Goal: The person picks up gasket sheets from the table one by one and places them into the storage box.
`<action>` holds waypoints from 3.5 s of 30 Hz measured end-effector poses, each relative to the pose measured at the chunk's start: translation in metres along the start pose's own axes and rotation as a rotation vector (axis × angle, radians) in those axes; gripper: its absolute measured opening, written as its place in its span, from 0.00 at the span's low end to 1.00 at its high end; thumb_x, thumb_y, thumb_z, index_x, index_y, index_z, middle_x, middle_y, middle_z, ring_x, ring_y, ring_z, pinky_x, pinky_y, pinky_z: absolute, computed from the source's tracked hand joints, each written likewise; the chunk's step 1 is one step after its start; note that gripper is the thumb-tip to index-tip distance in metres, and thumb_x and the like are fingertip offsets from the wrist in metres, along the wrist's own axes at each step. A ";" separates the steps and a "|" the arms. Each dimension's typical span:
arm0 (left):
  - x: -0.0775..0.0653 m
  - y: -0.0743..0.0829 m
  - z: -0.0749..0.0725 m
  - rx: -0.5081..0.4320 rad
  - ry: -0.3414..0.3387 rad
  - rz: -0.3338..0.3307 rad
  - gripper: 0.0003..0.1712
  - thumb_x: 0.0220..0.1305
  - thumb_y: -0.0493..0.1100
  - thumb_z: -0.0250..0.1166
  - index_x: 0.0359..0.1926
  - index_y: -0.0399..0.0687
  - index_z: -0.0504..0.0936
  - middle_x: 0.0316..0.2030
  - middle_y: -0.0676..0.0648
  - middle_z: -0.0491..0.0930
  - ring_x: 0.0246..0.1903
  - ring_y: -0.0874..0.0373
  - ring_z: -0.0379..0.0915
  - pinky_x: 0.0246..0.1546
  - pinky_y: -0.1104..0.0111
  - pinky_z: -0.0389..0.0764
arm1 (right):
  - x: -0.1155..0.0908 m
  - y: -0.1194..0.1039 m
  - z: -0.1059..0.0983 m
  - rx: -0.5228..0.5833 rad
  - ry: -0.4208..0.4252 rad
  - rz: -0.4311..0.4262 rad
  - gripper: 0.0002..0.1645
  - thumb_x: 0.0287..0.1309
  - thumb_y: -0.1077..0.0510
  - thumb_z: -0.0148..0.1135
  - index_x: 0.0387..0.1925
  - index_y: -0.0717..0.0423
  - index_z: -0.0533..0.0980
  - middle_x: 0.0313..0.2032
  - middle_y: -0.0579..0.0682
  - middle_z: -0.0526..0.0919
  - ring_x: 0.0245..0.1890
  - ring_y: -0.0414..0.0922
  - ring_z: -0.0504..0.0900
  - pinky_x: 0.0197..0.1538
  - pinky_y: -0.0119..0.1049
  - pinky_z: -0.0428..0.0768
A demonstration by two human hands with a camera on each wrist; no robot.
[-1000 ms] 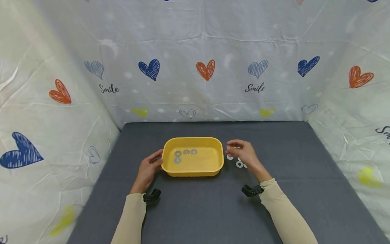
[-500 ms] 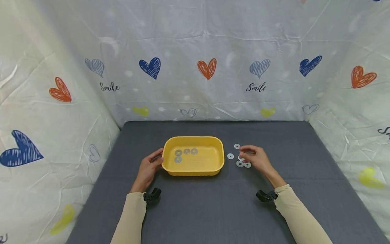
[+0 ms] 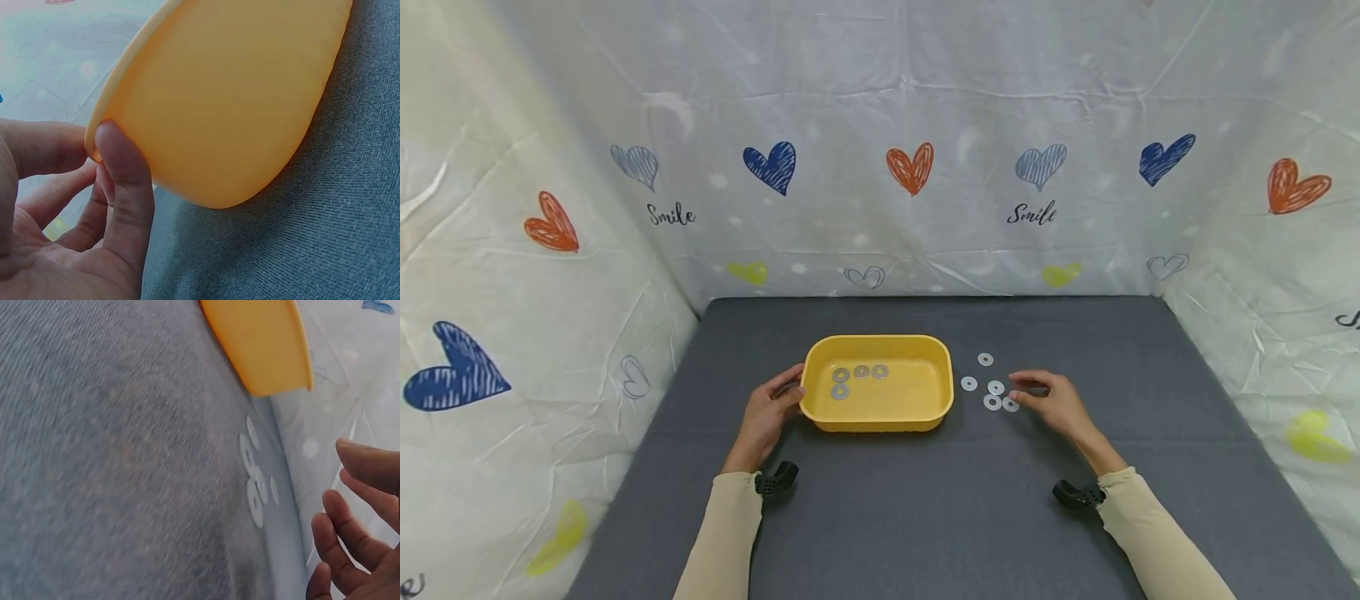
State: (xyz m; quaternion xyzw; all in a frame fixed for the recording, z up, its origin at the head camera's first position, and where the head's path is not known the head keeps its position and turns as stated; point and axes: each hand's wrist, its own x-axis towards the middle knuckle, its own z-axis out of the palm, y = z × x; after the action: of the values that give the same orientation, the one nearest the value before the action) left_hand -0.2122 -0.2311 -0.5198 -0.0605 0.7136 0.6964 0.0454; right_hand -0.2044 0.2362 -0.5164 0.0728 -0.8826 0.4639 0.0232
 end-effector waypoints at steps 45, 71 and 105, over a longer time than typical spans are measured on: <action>0.001 -0.001 0.001 0.011 0.001 -0.008 0.30 0.70 0.36 0.58 0.71 0.46 0.66 0.65 0.39 0.68 0.46 0.59 0.77 0.39 0.75 0.81 | 0.002 0.030 0.009 -0.212 0.003 -0.001 0.18 0.49 0.58 0.75 0.45 0.55 0.86 0.42 0.56 0.84 0.42 0.51 0.77 0.46 0.42 0.71; -0.001 0.001 0.001 -0.012 0.007 -0.018 0.29 0.70 0.36 0.58 0.71 0.47 0.67 0.63 0.40 0.68 0.46 0.61 0.77 0.39 0.75 0.81 | -0.006 0.030 0.004 -0.032 0.083 0.021 0.07 0.55 0.66 0.68 0.37 0.60 0.80 0.31 0.55 0.84 0.27 0.33 0.75 0.33 0.27 0.72; 0.001 -0.001 0.000 -0.013 -0.011 -0.011 0.30 0.70 0.37 0.58 0.71 0.45 0.66 0.66 0.39 0.67 0.48 0.58 0.77 0.39 0.75 0.81 | -0.006 -0.032 0.009 0.241 0.001 0.080 0.14 0.57 0.67 0.66 0.45 0.70 0.78 0.37 0.62 0.82 0.27 0.38 0.82 0.28 0.36 0.81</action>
State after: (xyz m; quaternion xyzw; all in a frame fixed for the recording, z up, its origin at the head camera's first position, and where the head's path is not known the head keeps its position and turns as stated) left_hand -0.2131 -0.2314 -0.5209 -0.0608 0.7084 0.7013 0.0525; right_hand -0.1939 0.2112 -0.4963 0.0396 -0.8225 0.5674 -0.0036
